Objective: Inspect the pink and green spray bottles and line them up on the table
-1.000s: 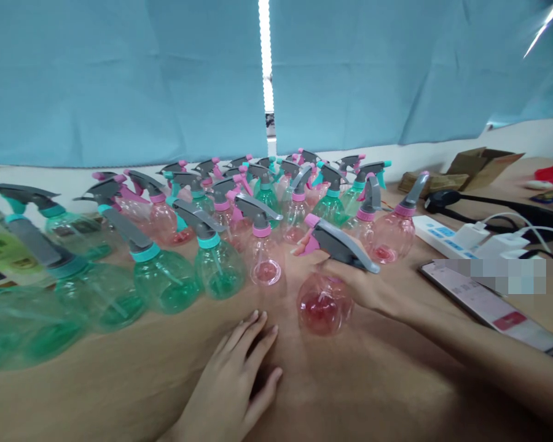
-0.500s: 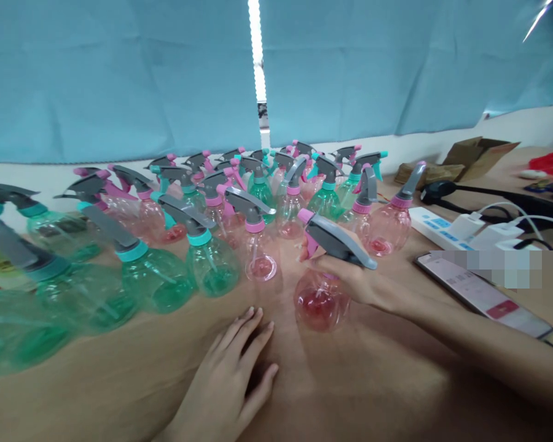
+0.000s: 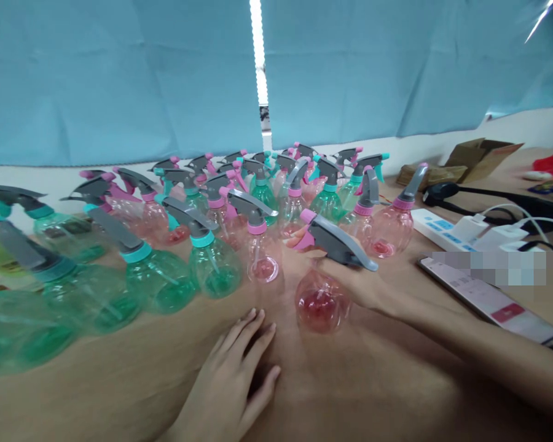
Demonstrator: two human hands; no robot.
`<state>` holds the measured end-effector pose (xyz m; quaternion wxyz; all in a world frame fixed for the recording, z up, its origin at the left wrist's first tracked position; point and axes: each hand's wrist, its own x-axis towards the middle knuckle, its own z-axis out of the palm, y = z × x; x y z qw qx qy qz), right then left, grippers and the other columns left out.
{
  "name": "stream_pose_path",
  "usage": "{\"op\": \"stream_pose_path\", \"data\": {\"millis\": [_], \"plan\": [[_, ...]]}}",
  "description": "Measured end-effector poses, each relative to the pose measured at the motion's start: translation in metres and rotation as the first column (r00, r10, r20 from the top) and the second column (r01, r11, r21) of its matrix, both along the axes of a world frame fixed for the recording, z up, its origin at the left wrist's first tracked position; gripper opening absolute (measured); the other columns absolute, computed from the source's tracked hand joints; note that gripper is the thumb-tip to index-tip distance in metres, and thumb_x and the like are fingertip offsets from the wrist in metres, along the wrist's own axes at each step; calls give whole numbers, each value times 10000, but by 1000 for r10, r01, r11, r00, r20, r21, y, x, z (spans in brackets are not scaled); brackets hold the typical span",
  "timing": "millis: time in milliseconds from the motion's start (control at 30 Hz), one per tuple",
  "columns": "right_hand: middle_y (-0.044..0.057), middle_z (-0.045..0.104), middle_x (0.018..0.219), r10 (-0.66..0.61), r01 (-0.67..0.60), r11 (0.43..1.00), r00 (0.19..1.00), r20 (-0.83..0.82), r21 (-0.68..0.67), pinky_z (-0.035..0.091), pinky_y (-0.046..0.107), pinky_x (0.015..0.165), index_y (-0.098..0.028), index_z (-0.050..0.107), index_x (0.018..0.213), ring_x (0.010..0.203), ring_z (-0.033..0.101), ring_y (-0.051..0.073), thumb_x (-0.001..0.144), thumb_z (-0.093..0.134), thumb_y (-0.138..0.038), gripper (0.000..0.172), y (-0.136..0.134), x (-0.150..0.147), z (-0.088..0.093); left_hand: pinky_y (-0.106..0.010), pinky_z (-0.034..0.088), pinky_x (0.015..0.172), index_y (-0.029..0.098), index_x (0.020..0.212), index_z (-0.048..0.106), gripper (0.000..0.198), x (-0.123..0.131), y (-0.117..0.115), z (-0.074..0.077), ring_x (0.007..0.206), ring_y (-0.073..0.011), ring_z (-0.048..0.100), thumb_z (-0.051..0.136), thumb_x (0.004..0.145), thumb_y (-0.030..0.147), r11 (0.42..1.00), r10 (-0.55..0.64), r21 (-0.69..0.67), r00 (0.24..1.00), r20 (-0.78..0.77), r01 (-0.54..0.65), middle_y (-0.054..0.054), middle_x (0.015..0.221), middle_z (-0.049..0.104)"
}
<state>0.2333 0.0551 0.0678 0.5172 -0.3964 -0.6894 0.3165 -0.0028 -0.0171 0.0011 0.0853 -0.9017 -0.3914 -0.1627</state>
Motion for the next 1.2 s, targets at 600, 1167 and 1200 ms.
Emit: {"op": "stream_pose_path", "data": {"millis": [600, 1167, 1200], "plan": [[-38, 527, 624, -19, 18, 999, 1000, -20, -36, 444, 320, 558, -261, 521, 776, 601, 550, 173, 700, 520, -215, 89, 0, 1, -5, -467, 446, 989, 147, 1310, 519, 410, 0, -1, 1, 1257, -295, 485, 501, 936, 313, 999, 8, -50, 1000, -11, -8, -125, 1376, 522], [-30, 539, 642, 21, -21, 1000, 999, -45, -18, 422, 310, 544, -259, 481, 713, 578, 507, 156, 704, 509, -212, 56, -2, -1, 0, -471, 450, 985, 139, 1298, 525, 407, 1, -2, 1, 1258, -298, 483, 516, 927, 305, 999, 8, -52, 1000, -21, -10, -132, 1370, 526], [-29, 542, 653, 21, -22, 1000, 999, -44, -19, 425, 310, 546, -260, 485, 727, 584, 511, 157, 706, 512, -213, 58, -2, 0, -1, -468, 449, 987, 140, 1301, 523, 407, 1, -3, 2, 1260, -296, 480, 515, 928, 304, 998, 10, -54, 1000, -23, -11, -131, 1372, 524]]}}
